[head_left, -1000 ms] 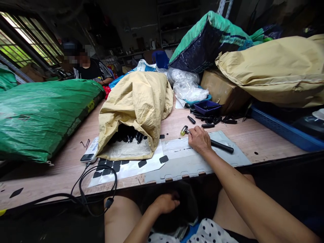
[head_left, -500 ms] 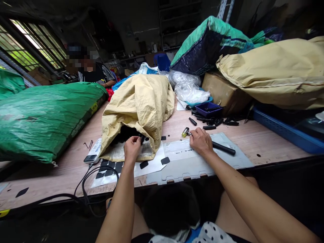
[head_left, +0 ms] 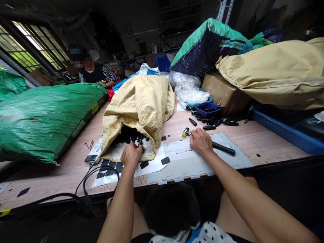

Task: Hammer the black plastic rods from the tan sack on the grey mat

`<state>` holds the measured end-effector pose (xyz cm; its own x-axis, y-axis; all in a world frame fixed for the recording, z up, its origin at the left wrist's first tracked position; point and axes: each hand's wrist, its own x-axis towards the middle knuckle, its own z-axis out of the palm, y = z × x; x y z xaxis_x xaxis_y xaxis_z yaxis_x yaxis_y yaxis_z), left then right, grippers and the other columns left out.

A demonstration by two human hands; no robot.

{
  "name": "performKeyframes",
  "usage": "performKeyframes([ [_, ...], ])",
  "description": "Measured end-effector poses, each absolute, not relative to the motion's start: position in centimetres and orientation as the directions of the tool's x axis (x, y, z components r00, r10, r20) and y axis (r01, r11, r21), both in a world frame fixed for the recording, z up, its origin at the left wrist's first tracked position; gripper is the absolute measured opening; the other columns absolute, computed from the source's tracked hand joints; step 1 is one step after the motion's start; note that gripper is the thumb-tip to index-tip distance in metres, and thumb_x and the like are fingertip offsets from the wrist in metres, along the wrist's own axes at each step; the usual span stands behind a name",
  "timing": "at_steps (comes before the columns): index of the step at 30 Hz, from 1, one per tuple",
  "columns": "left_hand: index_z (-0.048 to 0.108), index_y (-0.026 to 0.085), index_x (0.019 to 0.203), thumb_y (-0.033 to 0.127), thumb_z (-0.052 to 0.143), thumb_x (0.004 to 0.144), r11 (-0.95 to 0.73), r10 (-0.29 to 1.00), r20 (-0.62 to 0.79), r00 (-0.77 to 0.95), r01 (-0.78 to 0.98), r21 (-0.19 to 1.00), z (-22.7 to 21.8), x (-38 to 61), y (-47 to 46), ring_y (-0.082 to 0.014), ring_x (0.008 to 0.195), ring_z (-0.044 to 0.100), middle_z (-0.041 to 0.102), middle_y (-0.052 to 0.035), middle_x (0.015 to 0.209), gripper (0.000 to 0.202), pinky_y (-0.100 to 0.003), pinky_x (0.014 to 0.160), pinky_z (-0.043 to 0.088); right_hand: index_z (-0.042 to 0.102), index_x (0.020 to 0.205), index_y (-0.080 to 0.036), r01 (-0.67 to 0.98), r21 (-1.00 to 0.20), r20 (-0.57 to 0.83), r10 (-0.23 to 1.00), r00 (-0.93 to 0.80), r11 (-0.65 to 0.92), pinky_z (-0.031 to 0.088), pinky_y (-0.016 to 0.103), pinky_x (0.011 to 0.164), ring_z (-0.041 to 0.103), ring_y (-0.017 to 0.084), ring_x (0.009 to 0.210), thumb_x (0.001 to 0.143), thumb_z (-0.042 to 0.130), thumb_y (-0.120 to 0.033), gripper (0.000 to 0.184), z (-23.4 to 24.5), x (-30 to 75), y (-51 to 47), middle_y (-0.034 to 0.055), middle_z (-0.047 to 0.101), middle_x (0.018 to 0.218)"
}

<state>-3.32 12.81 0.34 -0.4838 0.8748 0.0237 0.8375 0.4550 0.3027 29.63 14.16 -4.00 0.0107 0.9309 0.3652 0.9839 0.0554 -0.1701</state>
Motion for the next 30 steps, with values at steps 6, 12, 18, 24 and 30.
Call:
performKeyframes([
  [6, 0.073, 0.023, 0.093, 0.048, 0.063, 0.086, 0.395, 0.858, 0.137, -0.495, 0.807, 0.438, 1.5, -2.7, 9.4, -0.0323, 0.091, 0.068, 0.076, -0.0123, 0.100, 0.028, -0.038, 0.073, 0.046, 0.071, 0.113, -0.018, 0.986, -0.161, 0.365, 0.931, 0.012, 0.050, 0.036, 0.035, 0.082, 0.050, 0.026, 0.103, 0.095, 0.050, -0.026, 0.029, -4.0, 29.6, 14.1, 0.0123, 0.062, 0.109],
  [12, 0.071, 0.023, 0.101, 0.039, 0.069, 0.088, -0.288, 0.941, 0.332, 0.069, 0.679, 0.675, 1.8, 3.3, 5.5, -0.0177, 0.080, 0.063, 0.073, -0.0027, 0.094, 0.020, -0.029, 0.074, 0.047, 0.071, 0.112, -0.017, 0.987, -0.150, 0.367, 0.930, 0.008, 0.050, 0.035, 0.035, 0.082, 0.050, 0.025, 0.103, 0.095, 0.051, -0.026, 0.028, -3.9, 29.6, 14.1, 0.0121, 0.062, 0.109],
  [18, 0.071, 0.022, 0.096, 0.029, 0.074, 0.086, -0.390, 0.921, 0.218, 0.324, 0.725, 0.568, -1.1, 7.6, 6.8, -0.0218, 0.092, 0.059, 0.070, -0.0044, 0.096, 0.013, -0.035, 0.084, 0.044, 0.072, 0.113, -0.017, 0.985, -0.164, 0.377, 0.926, 0.016, 0.049, 0.035, 0.034, 0.082, 0.050, 0.025, 0.103, 0.095, 0.051, -0.027, 0.029, -4.0, 29.6, 14.1, 0.0120, 0.062, 0.109],
  [24, 0.074, 0.023, 0.096, 0.032, 0.081, 0.080, -0.367, 0.928, 0.214, 0.304, 0.655, 0.660, -2.5, 7.3, 7.9, -0.0217, 0.093, 0.057, 0.066, -0.0032, 0.094, 0.020, -0.035, 0.085, 0.042, 0.072, 0.115, -0.018, 0.983, -0.176, 0.364, 0.931, 0.009, 0.059, 0.037, 0.035, 0.083, 0.052, 0.026, 0.104, 0.095, 0.052, -0.026, 0.029, -3.8, 29.6, 14.0, 0.0118, 0.063, 0.109],
  [30, 0.073, 0.022, 0.091, 0.030, 0.082, 0.079, -0.365, 0.928, 0.218, 0.301, 0.632, 0.683, -2.8, 7.2, 8.0, -0.0205, 0.091, 0.057, 0.067, -0.0020, 0.091, 0.017, -0.034, 0.083, 0.041, 0.072, 0.118, -0.020, 0.971, -0.220, 0.301, 0.953, -0.019, 0.089, 0.041, 0.034, 0.085, 0.055, 0.025, 0.105, 0.095, 0.053, -0.024, 0.030, -3.3, 30.3, 14.4, 0.0101, 0.066, 0.111],
])
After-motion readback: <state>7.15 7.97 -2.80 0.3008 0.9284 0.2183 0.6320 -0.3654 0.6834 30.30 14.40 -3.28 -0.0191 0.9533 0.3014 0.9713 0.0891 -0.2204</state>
